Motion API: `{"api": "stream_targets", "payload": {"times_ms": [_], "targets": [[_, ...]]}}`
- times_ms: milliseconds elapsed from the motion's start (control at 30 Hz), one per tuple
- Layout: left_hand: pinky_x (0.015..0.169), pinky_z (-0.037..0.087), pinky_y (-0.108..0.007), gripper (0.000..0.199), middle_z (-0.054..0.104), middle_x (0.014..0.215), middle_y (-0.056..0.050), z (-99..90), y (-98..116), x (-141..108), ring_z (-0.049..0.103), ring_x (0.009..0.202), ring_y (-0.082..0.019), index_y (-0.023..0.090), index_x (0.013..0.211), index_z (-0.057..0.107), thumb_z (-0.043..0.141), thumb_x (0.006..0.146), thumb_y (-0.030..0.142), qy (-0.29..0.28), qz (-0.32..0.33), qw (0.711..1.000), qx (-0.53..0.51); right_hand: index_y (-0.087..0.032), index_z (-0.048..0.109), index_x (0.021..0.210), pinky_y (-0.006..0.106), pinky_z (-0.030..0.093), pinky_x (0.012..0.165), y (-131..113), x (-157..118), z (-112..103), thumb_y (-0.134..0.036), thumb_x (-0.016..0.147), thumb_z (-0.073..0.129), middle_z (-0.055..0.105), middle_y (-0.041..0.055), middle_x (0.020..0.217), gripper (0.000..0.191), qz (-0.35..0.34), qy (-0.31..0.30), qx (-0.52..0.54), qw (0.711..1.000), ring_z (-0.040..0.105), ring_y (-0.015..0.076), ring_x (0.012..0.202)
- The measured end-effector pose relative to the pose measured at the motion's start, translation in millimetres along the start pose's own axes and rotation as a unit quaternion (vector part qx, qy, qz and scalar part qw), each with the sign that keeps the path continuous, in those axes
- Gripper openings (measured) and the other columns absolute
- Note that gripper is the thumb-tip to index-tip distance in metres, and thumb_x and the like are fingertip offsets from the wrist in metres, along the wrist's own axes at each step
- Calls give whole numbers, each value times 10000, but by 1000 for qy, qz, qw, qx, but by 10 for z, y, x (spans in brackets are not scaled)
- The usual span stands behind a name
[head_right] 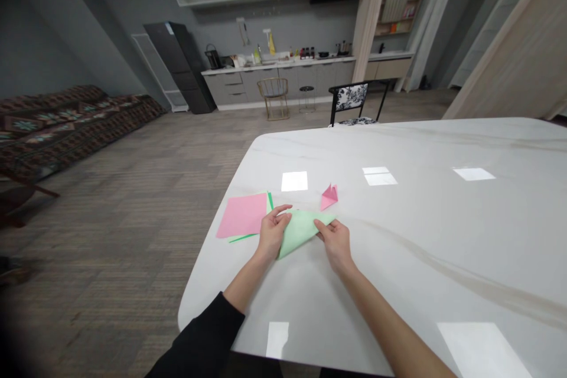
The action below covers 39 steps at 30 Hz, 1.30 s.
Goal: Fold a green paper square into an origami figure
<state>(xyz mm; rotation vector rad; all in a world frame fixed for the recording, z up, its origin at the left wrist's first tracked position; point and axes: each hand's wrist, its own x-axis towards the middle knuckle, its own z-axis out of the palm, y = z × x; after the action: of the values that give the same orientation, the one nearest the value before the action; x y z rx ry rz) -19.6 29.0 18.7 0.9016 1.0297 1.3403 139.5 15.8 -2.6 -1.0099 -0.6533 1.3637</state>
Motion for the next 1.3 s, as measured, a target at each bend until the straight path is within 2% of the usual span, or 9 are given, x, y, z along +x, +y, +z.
{"api": "stream_targets", "payload": {"times_ms": [200, 700, 967, 1133, 1300], "targets": [[573, 445, -236, 488, 706, 708, -37, -4, -3, 8, 598, 576, -130, 127, 1056, 659, 779, 697, 436, -9, -1, 1000, 0, -128, 730, 882, 411, 629, 796, -51, 11, -12, -326, 651, 849, 765, 83, 883, 328, 24, 8, 0, 1000, 722, 260, 842], [486, 399, -189, 444, 664, 594, 11, 25, 54, -46, 528, 463, -89, 141, 1055, 610, 761, 741, 416, -23, 8, 1000, -5, -121, 728, 857, 408, 613, 825, -139, -27, -17, -342, 631, 865, 763, 78, 875, 345, 48, 15, -1, 999, 714, 246, 829], [494, 414, -200, 451, 670, 610, 5, 39, 76, -66, 556, 478, -105, 156, 1028, 599, 766, 727, 447, -20, 3, 1000, -9, -129, 731, 905, 391, 593, 838, -168, -50, -31, -342, 680, 832, 762, 87, 952, 325, 50, -10, -12, 999, 707, 234, 862], [469, 347, -175, 457, 607, 547, 45, 46, 71, -81, 467, 436, -66, 144, 1043, 618, 765, 731, 444, -21, 3, 1000, 6, -116, 730, 896, 387, 602, 795, -196, -82, 6, -336, 674, 834, 763, 94, 936, 329, 66, -34, -13, 997, 703, 241, 851], [471, 331, -176, 401, 614, 574, 32, 45, 44, -93, 450, 453, -59, 129, 1033, 645, 739, 768, 414, -22, 5, 1000, 20, -103, 742, 829, 376, 609, 753, -195, -82, -2, -334, 633, 859, 763, 92, 870, 325, 67, -4, -30, 997, 696, 226, 785]]}}
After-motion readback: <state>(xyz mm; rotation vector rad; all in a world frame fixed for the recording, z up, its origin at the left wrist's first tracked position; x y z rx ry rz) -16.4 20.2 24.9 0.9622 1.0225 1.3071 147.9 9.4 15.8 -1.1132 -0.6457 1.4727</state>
